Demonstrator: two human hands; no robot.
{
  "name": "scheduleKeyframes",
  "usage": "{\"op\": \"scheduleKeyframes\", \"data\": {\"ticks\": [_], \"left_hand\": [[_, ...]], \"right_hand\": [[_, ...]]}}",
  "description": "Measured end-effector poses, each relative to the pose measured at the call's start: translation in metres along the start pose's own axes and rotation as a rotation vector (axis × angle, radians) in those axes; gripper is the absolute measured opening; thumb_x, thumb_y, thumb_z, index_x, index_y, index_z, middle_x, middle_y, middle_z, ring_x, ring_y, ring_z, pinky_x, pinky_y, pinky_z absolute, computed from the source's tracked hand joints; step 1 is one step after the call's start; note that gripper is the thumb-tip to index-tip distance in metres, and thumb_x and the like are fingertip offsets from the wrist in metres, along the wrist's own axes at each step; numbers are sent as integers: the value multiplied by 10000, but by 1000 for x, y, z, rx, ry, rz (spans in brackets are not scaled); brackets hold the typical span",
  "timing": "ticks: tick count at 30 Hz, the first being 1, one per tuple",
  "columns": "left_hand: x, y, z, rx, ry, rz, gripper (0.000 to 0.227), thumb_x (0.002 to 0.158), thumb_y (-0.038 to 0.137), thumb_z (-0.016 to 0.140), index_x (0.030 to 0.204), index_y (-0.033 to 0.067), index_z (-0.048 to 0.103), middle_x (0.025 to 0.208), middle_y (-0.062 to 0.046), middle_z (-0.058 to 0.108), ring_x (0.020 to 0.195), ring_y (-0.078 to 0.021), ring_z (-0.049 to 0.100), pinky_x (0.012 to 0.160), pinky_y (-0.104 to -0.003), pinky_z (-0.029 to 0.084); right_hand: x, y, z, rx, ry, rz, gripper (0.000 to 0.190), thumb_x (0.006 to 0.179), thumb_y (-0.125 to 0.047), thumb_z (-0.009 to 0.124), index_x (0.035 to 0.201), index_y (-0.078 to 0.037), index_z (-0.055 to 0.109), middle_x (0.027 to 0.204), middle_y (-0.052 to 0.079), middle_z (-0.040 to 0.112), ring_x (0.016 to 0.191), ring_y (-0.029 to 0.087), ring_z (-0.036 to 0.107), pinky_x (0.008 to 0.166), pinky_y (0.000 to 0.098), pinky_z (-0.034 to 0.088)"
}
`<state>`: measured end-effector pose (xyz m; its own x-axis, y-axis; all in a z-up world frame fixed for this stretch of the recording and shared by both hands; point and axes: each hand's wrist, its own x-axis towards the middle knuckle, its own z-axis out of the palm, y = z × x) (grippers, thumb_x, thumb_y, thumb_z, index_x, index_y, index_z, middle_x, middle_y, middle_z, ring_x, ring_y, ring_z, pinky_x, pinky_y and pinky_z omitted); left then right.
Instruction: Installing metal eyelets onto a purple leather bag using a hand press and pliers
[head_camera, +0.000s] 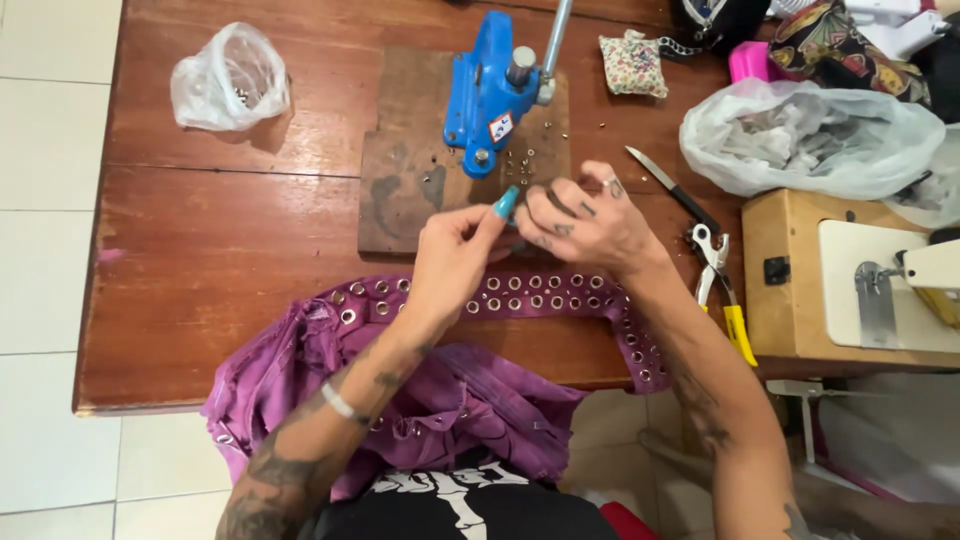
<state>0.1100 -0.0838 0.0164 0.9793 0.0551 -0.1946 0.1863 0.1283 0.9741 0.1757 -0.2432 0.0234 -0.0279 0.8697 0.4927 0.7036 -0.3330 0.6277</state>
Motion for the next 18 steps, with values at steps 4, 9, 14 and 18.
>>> {"op": "scheduleKeyframes", "data": {"ticks": [4,9,14,18], "left_hand": [[17,-13,12,-315,24,-103,205,808,151,564,808,-41,636,796,-219,632,735,-271,646,650,-363,535],[37,-43,17,-339,103,-111,177,778,134,595,699,-18,641,669,-158,629,609,-227,652,570,-336,564],[46,-63,21,-410,144,-115,147,770,113,601,701,-13,628,662,-128,616,591,-200,637,579,-342,568],[33,-39,18,-356,179,-91,136,767,96,596,707,-21,627,650,-127,607,585,-190,633,566,-336,570]], "right_hand": [[-3,8,19,66,55,2,172,915,-172,449,807,-117,571,803,60,507,665,201,452,662,358,416],[4,8,24,153,119,-8,219,917,-108,394,766,-118,551,778,63,496,675,208,446,656,339,420],[8,9,18,102,155,-10,195,897,-84,436,770,-94,585,785,83,524,679,215,492,678,349,445],[-1,10,20,128,161,9,195,894,-80,437,773,-72,590,779,93,534,685,218,517,687,354,461]]}}
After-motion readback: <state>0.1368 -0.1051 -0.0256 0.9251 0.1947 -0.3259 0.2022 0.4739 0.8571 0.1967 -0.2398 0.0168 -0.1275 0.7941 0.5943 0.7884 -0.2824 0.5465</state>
